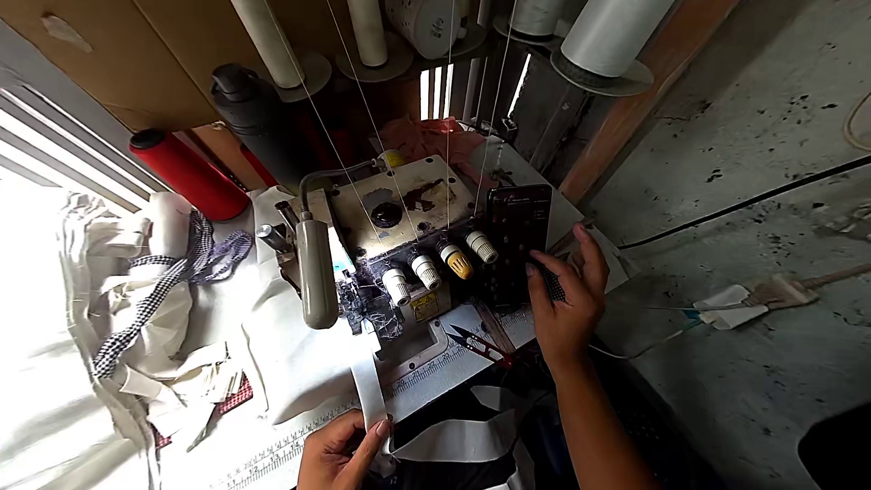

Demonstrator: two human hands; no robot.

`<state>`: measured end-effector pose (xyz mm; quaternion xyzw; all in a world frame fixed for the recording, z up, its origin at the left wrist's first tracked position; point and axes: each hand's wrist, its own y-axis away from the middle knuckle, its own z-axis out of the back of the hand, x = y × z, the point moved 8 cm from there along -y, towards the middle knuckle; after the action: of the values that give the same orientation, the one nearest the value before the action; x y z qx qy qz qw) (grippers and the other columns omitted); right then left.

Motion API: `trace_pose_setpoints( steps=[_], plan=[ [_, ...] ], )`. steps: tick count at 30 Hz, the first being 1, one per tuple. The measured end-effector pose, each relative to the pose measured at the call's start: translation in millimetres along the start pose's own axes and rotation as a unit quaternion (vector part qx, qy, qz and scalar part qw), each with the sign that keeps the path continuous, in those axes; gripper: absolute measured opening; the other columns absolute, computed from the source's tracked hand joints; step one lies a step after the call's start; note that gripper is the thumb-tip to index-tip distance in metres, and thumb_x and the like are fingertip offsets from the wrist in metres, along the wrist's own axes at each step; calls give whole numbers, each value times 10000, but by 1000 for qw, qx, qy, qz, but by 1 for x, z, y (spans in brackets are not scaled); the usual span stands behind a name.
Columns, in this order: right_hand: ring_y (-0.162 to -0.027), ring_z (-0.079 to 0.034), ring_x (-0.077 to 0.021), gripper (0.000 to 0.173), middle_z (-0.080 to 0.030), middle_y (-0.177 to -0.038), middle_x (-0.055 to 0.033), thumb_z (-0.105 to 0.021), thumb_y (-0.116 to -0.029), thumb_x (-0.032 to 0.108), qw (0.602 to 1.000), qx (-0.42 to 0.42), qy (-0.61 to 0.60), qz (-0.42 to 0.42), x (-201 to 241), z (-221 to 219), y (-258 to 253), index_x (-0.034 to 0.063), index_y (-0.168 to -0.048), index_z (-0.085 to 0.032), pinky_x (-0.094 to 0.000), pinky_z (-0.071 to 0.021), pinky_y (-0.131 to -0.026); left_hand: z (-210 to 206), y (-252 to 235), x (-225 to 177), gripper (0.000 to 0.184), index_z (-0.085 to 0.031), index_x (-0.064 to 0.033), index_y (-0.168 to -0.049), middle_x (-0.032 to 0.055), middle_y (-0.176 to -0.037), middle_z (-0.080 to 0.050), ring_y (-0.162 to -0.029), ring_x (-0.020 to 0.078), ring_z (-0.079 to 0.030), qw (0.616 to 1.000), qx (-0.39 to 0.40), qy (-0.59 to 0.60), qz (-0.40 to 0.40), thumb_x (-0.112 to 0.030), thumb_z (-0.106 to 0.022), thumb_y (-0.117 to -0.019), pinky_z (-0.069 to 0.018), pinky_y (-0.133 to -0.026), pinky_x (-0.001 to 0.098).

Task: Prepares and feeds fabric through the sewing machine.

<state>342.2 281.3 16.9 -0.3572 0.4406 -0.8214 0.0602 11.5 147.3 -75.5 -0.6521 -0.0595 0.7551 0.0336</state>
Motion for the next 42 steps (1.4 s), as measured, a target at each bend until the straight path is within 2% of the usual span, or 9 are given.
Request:
trace_pose_setpoints(
  steps=[9,12,15,17,20,25,29,34,42],
  plan=[
    [-1451,-412,-385,393,-454,-1550,-224,-790,-897,285,999,37,7,0,-4,2,4,87,-1231,-729,-520,-375,-1186,-1,0,0,153,-764,-96,-885,-18,-798,-741,-688,49,-696,1000,2,2,7,-225,-723,-956,-600,-653,206],
    [-1332,-541,-329,263,-601,-1376,-220,-719,-944,212,1000,14,-28,2,15,14,19,56,-1153,-747,-454,-461,-1109,-5,3,-3,148,-756,-90,-883,-22,-784,-742,-681,49,-700,999,-3,2,33,-210,-714,-958,-604,-654,212],
    [-1083,-664,-124,152,-707,-1096,-55,-666,-982,166,986,82,-145,-14,54,0,48,82,-1079,-747,-280,-575,-927,-15,10,-14,108,-765,-91,-917,-18,-826,-760,-735,51,-714,995,-18,55,76,-150,-691,-970,-603,-706,212],
    [-1047,-689,-131,170,-734,-1077,-63,-636,-998,155,949,183,-255,-31,85,-32,70,52,-1076,-747,-283,-597,-884,-22,16,-25,124,-784,-95,-961,16,-884,-781,-810,88,-743,987,-15,120,103,-131,-669,-988,-617,-782,254],
    [-1160,-667,-172,286,-697,-1225,-146,-560,-1044,159,837,334,-409,-145,118,-81,104,-52,-1179,-699,-323,-575,-977,-27,23,-40,176,-799,-112,-998,44,-923,-794,-840,111,-761,971,-15,196,135,-157,-630,-1015,-623,-807,274],
    [-912,-682,-84,254,-699,-996,-84,-495,-1077,134,701,397,-507,-307,141,-105,129,-65,-1161,-628,-252,-576,-855,-24,25,-42,157,-793,-77,-1021,57,-867,-778,-769,102,-742,954,-31,249,166,-157,-661,-993,-621,-756,265],
    [-844,-706,-92,206,-734,-970,-82,-632,-993,59,712,409,-485,-302,133,-100,135,-55,-1160,-671,-243,-601,-779,-19,28,-34,130,-736,-45,-1053,68,-780,-747,-706,127,-735,942,-63,275,180,-91,-726,-931,-629,-719,293],
    [-801,-706,-88,166,-745,-938,-75,-664,-962,37,707,425,-462,-325,121,-80,152,-45,-1098,-712,-237,-603,-732,-20,33,-17,66,-770,-25,-909,76,-766,-754,-682,120,-730,965,-94,174,172,-87,-749,-905,-622,-674,263],
    [-743,-696,-92,112,-733,-893,-74,-684,-954,49,709,426,-442,-347,118,-68,163,-31,-1004,-746,-232,-611,-687,-27,41,-8,137,-785,-41,-861,44,-760,-740,-685,71,-694,965,-103,164,175,-155,-745,-926,-592,-668,232]
  ],
)
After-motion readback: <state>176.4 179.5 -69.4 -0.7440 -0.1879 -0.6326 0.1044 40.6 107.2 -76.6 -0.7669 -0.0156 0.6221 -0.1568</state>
